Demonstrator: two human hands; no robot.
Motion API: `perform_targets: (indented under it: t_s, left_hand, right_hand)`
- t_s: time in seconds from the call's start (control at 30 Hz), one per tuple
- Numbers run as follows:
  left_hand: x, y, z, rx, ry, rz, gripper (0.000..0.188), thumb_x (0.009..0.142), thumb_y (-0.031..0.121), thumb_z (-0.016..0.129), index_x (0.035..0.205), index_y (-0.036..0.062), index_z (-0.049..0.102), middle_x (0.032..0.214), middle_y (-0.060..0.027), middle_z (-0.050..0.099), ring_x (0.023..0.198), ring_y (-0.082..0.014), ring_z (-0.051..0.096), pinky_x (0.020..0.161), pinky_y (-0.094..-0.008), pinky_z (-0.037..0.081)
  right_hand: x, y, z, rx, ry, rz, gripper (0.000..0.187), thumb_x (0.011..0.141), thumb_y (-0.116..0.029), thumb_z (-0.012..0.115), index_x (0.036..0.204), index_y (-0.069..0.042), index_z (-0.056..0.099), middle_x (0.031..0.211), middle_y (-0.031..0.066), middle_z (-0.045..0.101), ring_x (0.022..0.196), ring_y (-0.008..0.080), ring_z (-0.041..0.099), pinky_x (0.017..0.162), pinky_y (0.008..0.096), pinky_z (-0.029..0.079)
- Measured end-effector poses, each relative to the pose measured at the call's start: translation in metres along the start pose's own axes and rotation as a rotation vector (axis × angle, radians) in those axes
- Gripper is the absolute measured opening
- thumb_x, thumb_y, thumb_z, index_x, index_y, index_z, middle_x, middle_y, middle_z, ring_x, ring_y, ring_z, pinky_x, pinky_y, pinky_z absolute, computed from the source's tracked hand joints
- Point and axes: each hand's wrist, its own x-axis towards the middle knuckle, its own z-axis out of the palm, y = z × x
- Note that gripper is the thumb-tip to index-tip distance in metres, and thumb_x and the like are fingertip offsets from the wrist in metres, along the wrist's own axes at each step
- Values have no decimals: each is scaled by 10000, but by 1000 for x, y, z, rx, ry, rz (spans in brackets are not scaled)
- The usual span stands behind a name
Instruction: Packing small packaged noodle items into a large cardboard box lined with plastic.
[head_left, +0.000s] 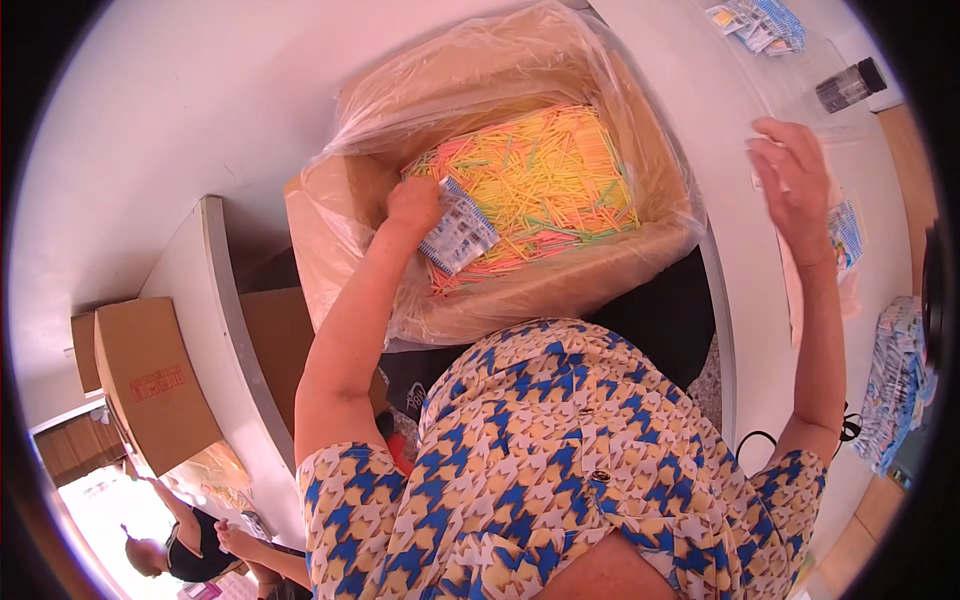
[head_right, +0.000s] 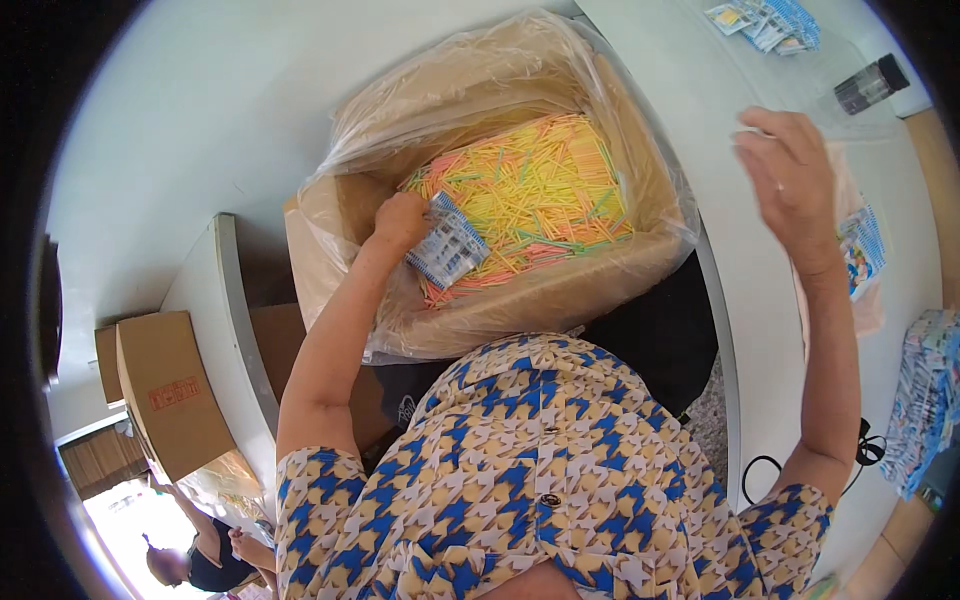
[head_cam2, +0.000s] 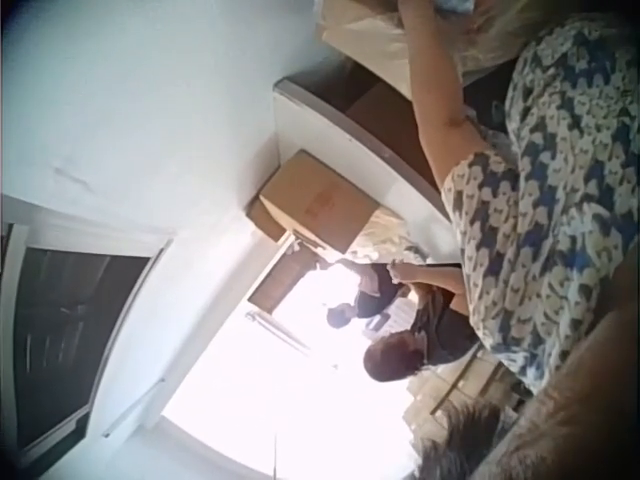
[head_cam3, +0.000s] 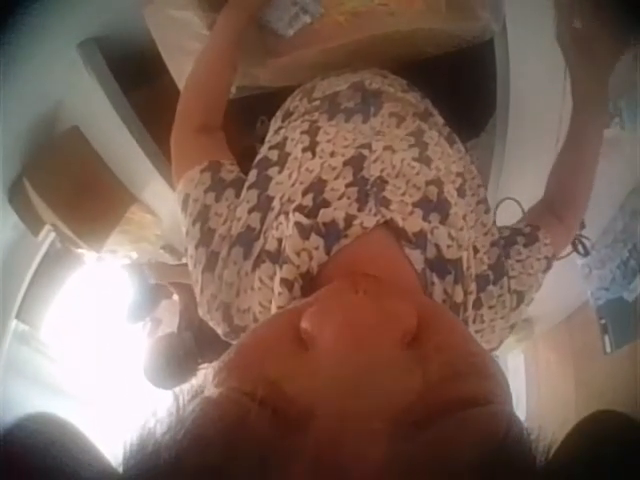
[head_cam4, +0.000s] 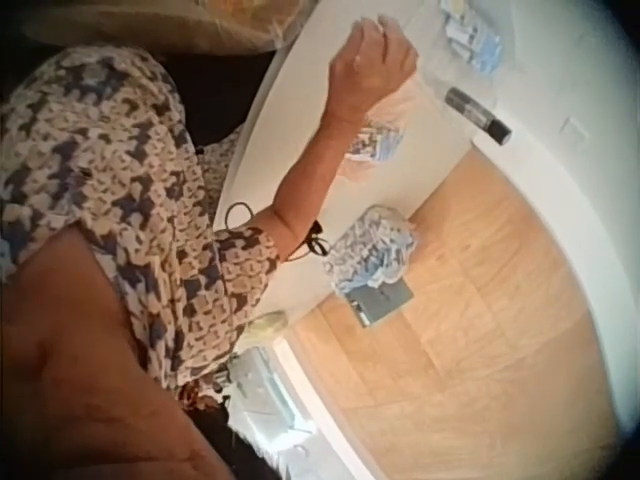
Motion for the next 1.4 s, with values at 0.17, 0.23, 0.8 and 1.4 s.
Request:
perform_targets:
  t_s: [0.17,0.23,0.8,1.4]
  left_hand:
    - [-20,9,-37,43,154,72,109,734,163,634,794,87,682,805,-158,649,798,-324,637,676,-444,500]
    - [-28,17,-55,-25,228,158,99,748,168,641,763,73,668,751,-168,631,734,-311,632,651,-412,498]
    - [-27,73,-64,-1581,65,295,214,902,103,541,1050,-16,640,847,20,647,714,-22,526,639,-201,450]
    - [-22,80,-46,-1836,234,200,170,898,111,533,915,-14,647,787,12,640,681,-30,541,625,-207,444]
  right_hand:
    - [40,-58,68,328,69,-155,167,739,-3,641,901,-21,605,968,122,602,874,286,569,744,368,470]
    - [53,-83,96,441,40,-132,158,756,-69,653,900,-24,606,955,121,595,854,281,565,735,358,468]
    - [107,-96,150,1146,-377,469,136,836,-131,612,815,3,622,638,-12,556,582,65,487,519,226,401]
    - [7,-13,231,7,-948,67,186,698,-62,601,876,-17,630,973,178,596,927,336,587,816,412,480]
